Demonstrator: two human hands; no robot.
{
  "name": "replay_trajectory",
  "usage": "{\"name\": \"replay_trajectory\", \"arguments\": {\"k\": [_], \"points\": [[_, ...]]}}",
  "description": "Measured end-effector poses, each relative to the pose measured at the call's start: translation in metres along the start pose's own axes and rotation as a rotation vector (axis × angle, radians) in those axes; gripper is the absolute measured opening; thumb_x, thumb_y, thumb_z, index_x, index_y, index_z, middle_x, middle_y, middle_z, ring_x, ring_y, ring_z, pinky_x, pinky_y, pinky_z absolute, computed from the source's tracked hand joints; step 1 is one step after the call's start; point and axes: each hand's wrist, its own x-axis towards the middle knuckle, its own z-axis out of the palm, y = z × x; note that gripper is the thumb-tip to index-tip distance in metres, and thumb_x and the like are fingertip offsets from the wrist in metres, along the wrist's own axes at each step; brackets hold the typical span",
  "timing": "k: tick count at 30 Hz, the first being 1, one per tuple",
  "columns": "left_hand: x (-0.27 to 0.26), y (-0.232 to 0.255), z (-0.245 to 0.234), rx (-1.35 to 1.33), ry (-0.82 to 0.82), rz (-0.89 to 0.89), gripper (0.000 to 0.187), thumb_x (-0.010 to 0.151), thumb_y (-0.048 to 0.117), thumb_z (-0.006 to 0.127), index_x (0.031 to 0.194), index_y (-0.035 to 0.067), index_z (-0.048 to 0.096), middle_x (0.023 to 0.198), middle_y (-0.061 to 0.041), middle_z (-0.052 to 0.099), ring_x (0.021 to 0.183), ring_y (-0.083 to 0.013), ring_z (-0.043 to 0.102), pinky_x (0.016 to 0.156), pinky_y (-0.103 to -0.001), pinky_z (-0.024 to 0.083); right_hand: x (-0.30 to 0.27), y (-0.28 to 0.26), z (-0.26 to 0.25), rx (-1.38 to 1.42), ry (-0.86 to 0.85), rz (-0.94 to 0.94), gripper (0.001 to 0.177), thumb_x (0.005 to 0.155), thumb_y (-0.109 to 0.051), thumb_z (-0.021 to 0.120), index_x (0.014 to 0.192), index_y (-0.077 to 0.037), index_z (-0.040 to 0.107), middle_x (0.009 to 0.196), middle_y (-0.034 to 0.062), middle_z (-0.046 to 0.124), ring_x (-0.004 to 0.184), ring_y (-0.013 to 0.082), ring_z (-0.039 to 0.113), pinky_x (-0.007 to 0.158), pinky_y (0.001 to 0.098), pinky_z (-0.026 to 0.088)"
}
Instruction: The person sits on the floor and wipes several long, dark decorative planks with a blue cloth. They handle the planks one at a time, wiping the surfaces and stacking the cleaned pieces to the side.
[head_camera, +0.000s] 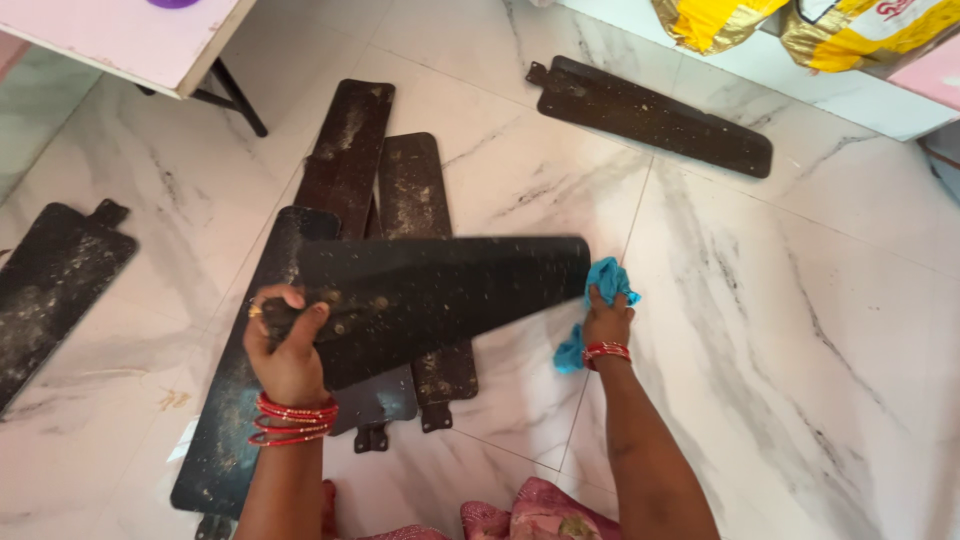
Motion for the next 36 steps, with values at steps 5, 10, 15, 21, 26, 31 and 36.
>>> {"name": "replay_trajectory", "arguments": {"k": [5, 10, 15, 21, 26, 31, 36], "points": [[0.008, 0.037, -0.004, -0.253, 0.128, -0.085, 0.027, 0.086, -0.013, 0.06, 0.096, 0.012, 0.053, 0.1, -0.006, 0.065, 0.087, -0.0144, 0.064, 0.079, -0.027, 0.057, -0.009, -0.008, 0.011, 0.246, 0.18, 0.041, 0.042, 0.089, -0.013, 0.066, 0.129, -0.023, 0.072, 0.121, 0.0247, 0.056, 0.093, 0.0389, 0.062, 0.084, 0.0455, 0.054], [0.005, 0.037, 0.002, -0.302, 0.201, -0.032, 0.03, 0.085, -0.014, 0.061, 0.098, 0.012, 0.053, 0.099, -0.005, 0.061, 0.087, -0.0136, 0.06, 0.077, -0.026, 0.056, -0.048, -0.074, 0.028, 0.704, 0.007, -0.036, 0.036, 0.088, -0.014, 0.068, 0.123, -0.017, 0.076, 0.096, 0.0118, 0.063, 0.084, 0.023, 0.065, 0.076, 0.0347, 0.054], [-0.001, 0.01, 0.004, -0.284, 0.248, -0.041, 0.029, 0.084, -0.014, 0.064, 0.096, 0.012, 0.056, 0.103, -0.002, 0.058, 0.091, -0.0123, 0.059, 0.081, -0.025, 0.053, -0.088, -0.146, 0.005, 0.79, -0.268, -0.106, 0.037, 0.09, -0.021, 0.067, 0.126, -0.013, 0.071, 0.118, 0.0099, 0.068, 0.096, 0.0216, 0.07, 0.084, 0.0322, 0.056], [-0.006, -0.005, 0.011, -0.328, 0.214, -0.13, 0.028, 0.083, -0.012, 0.065, 0.094, 0.013, 0.057, 0.104, 0.0, 0.059, 0.093, -0.0126, 0.061, 0.083, -0.026, 0.055, -0.102, -0.172, -0.035, 1.264, -0.5, -0.025, 0.037, 0.098, -0.032, 0.063, 0.128, -0.01, 0.063, 0.128, 0.0088, 0.064, 0.12, 0.0249, 0.064, 0.092, 0.0401, 0.057], [-0.008, -0.023, 0.02, -0.327, 0.177, -0.229, 0.025, 0.086, -0.009, 0.067, 0.096, 0.013, 0.058, 0.098, -0.003, 0.063, 0.086, -0.0152, 0.065, 0.075, -0.029, 0.057, -0.116, -0.187, -0.05, 2.162, -0.96, 0.188, 0.02, 0.106, -0.018, 0.064, 0.114, -0.011, 0.048, 0.104, 0.0084, 0.065, 0.116, 0.0385, 0.071, 0.101, 0.0577, 0.06], [-0.012, -0.042, 0.032, -0.345, 0.076, -0.333, 0.023, 0.09, -0.003, 0.068, 0.105, 0.011, 0.059, 0.101, -0.008, 0.066, 0.087, -0.0187, 0.067, 0.074, -0.031, 0.059, -0.127, -0.203, -0.073, 1.992, -0.741, 0.408, 0.043, 0.094, -0.008, 0.065, 0.132, -0.015, 0.045, 0.103, 0.0121, 0.071, 0.089, 0.029, 0.075, 0.076, 0.0415, 0.063], [-0.012, -0.048, 0.051, -0.409, -0.049, -0.479, 0.054, 0.09, 0.004, 0.064, 0.139, 0.016, 0.044, 0.124, -0.01, 0.059, 0.11, -0.0197, 0.064, 0.091, -0.038, 0.057, -0.098, -0.196, -0.077, 1.958, -0.584, 0.365, 0.051, 0.092, -0.002, 0.063, 0.138, -0.012, 0.044, 0.103, 0.0176, 0.071, 0.079, 0.028, 0.075, 0.066, 0.0388, 0.064]]}}
